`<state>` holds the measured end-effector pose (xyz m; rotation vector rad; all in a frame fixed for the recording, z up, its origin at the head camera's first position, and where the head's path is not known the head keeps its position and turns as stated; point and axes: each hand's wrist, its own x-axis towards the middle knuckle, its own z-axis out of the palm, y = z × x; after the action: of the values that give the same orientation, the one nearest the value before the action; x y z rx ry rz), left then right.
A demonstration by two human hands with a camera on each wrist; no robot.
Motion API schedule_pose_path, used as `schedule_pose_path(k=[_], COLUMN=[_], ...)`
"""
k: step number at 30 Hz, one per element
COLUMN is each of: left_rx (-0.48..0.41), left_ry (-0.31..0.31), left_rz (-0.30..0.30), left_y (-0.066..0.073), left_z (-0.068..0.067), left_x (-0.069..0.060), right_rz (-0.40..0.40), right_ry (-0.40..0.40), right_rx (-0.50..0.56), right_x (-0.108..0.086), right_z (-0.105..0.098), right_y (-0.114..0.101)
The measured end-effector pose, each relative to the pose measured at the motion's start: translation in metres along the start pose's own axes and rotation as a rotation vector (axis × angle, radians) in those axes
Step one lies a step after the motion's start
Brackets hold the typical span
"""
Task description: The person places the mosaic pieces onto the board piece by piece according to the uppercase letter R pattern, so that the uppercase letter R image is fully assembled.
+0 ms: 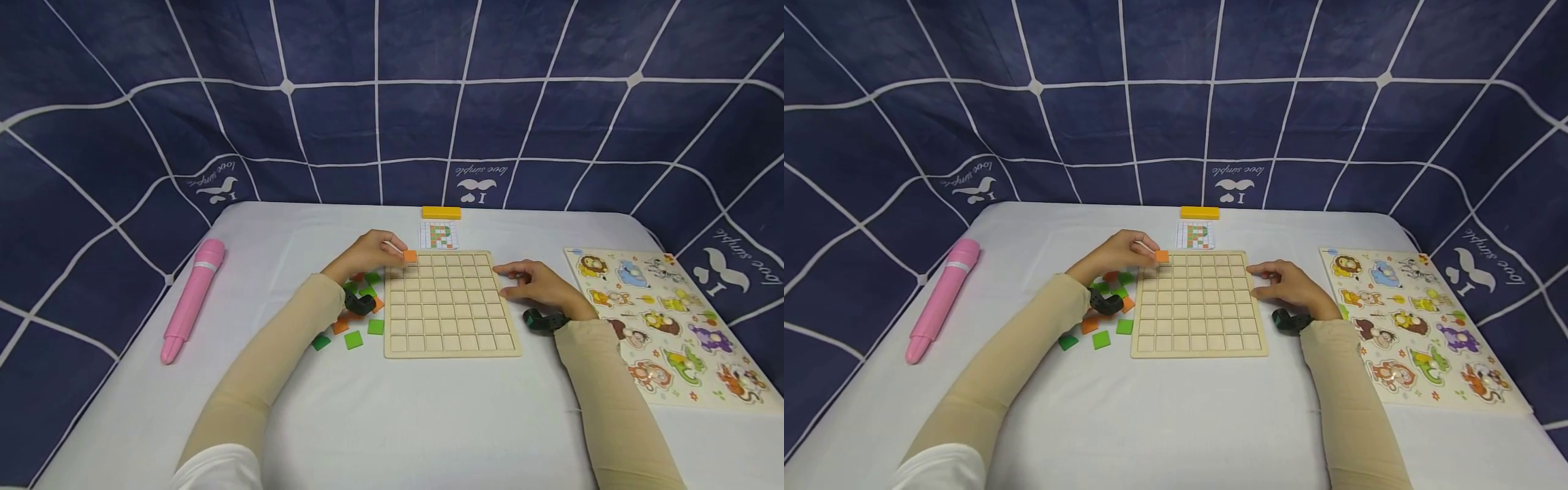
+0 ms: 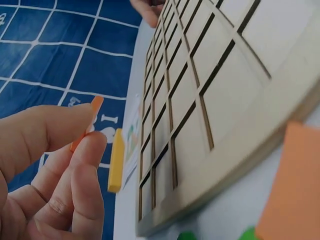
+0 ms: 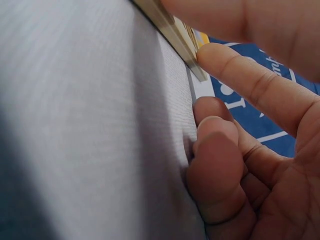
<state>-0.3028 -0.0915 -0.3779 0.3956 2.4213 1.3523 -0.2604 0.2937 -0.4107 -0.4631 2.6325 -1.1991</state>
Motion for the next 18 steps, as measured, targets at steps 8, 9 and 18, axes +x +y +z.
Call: schedule_pose_path(k=[8,9,18], left_rx=[0.033,0.042,0.136], left_ry=[-0.012,-0.013,-0.027], left_rz=[-0.029,-0.028,-0.036], left_y=[0.005,0.006,0.012], left_z=[0.013,0.014,0.023], left_x=[0.008,0.008,0.013], right_rz=[0.0,0.003,0.016], right_ry=[-0.001,-0.001,-0.001], right_rx=[0.004,0.006,0.001], right_x=[0.0,0.0,0.0], right_z=[0.001,0.001,0.001], right_y=[-0.001,-0.002,-0.003])
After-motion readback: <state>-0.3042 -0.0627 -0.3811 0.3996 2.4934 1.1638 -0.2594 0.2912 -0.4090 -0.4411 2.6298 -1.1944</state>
